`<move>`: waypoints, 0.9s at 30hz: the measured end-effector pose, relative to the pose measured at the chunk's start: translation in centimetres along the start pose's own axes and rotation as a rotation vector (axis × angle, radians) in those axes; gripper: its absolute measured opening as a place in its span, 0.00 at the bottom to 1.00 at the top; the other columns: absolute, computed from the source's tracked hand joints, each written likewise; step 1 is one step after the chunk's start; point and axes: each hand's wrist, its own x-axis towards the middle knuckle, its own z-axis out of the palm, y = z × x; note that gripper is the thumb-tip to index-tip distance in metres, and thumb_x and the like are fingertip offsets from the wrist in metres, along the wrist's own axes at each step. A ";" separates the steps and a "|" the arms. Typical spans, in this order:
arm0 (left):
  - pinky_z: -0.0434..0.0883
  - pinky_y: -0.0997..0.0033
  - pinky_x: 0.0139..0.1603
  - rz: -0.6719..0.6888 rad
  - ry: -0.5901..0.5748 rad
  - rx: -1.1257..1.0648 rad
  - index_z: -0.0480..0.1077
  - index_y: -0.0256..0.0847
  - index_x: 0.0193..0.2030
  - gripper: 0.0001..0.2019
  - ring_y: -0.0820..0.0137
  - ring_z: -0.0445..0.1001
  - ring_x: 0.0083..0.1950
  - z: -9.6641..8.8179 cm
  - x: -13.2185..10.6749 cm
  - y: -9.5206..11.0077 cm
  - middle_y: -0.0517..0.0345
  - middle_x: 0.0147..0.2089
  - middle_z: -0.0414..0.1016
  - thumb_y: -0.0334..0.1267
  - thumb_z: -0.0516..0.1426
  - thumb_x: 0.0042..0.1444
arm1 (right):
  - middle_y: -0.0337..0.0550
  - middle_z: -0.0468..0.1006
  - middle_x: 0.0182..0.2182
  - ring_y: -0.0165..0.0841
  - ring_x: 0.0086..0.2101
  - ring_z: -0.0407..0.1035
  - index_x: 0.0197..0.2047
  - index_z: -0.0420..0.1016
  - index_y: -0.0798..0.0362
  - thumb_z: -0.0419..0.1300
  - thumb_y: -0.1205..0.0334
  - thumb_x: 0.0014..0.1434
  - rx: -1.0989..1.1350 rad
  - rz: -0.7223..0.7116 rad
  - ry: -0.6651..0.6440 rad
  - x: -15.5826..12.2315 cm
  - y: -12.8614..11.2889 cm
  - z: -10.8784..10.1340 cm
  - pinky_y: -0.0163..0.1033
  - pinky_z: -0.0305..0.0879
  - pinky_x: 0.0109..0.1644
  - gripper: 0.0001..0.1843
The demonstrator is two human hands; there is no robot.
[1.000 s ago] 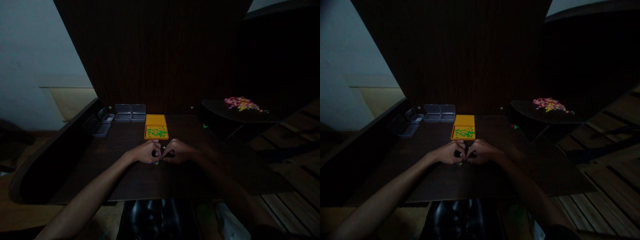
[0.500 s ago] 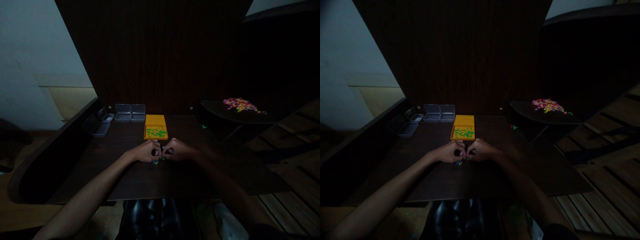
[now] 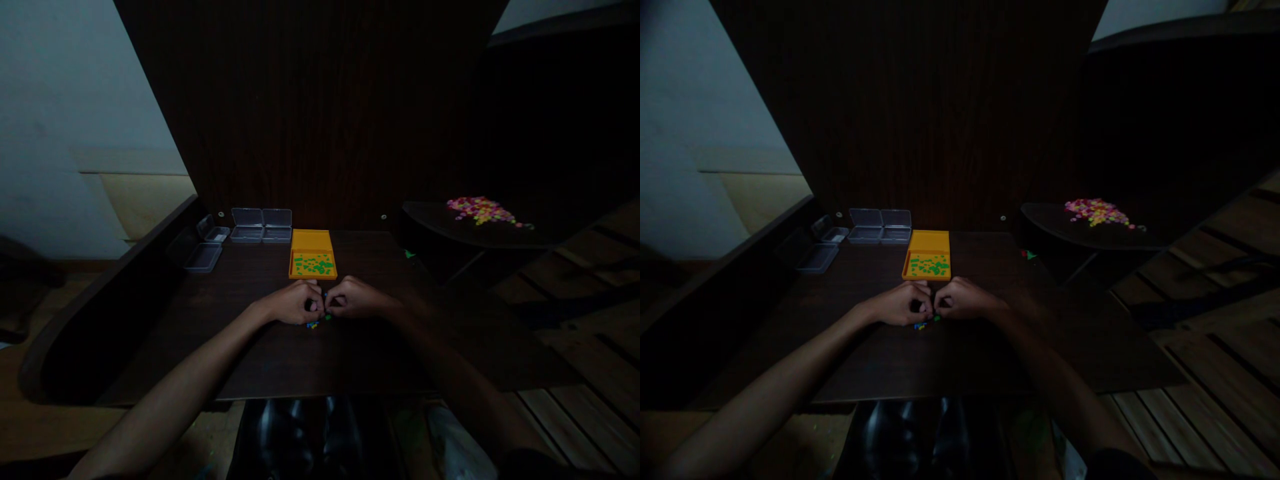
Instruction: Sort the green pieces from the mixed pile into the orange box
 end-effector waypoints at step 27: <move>0.63 0.76 0.37 0.003 -0.030 0.004 0.72 0.37 0.27 0.06 0.74 0.66 0.32 0.0 0.0 -0.4 0.61 0.27 0.70 0.27 0.58 0.53 | 0.29 0.65 0.17 0.22 0.18 0.55 0.36 0.80 0.54 0.64 0.63 0.49 0.080 -0.030 -0.051 -0.3 0.0 0.2 0.29 0.51 0.26 0.09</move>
